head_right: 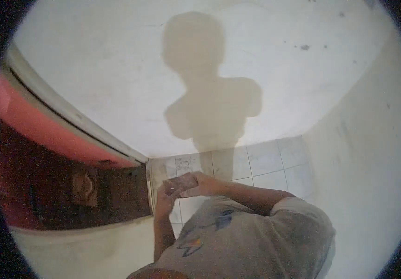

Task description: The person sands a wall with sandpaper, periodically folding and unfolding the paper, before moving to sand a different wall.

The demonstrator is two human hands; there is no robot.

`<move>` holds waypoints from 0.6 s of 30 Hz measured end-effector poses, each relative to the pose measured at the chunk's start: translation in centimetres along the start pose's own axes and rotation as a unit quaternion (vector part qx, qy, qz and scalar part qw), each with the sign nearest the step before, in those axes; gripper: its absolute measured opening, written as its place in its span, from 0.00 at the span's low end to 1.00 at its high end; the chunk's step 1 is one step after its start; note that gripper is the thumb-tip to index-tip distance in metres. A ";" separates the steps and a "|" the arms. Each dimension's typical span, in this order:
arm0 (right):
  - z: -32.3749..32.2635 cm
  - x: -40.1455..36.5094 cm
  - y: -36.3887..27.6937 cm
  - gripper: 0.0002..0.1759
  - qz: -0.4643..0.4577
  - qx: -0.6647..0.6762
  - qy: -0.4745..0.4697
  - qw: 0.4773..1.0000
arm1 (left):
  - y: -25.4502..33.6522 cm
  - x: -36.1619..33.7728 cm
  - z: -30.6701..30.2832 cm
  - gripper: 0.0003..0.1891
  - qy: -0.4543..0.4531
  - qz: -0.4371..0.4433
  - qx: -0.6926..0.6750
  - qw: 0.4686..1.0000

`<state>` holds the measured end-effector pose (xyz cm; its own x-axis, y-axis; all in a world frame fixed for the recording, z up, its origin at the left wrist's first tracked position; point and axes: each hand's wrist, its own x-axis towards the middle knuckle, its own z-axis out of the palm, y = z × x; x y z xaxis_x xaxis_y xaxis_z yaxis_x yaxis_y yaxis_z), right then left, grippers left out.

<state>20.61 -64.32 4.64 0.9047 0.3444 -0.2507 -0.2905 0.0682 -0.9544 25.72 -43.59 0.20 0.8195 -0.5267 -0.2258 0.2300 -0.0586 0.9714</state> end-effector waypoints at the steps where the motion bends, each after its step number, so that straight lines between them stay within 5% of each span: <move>1: 0.8 0.0 0.7 0.33 0.039 -0.060 0.039 0.997 | -2.0 0.3 -0.1 0.09 -0.004 0.012 -0.039 0.999; 5: 2.6 -1.0 1.1 0.34 -0.036 -0.450 0.041 0.891 | -6.7 1.3 1.0 0.11 -0.041 -0.014 -0.167 0.985; 8: 4.3 -2.4 2.5 0.37 -0.156 -0.448 0.106 0.874 | -6.1 1.7 1.2 0.15 -0.059 0.024 -0.079 0.995; 12: 5.0 -3.6 1.8 0.38 -0.198 -0.373 0.140 0.896 | -5.6 2.3 2.4 0.18 -0.063 0.072 -0.039 0.995; 18: 4.9 -4.8 3.6 0.35 -0.153 -0.292 0.276 0.903 | -3.8 2.4 4.4 0.18 -0.074 0.084 0.010 0.994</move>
<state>13.64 -61.10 3.18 0.9789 -0.1369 0.1518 0.0684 -0.4804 -0.8744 24.52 -48.37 -3.75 0.7586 -0.6498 -0.0480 0.0843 0.0248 0.9961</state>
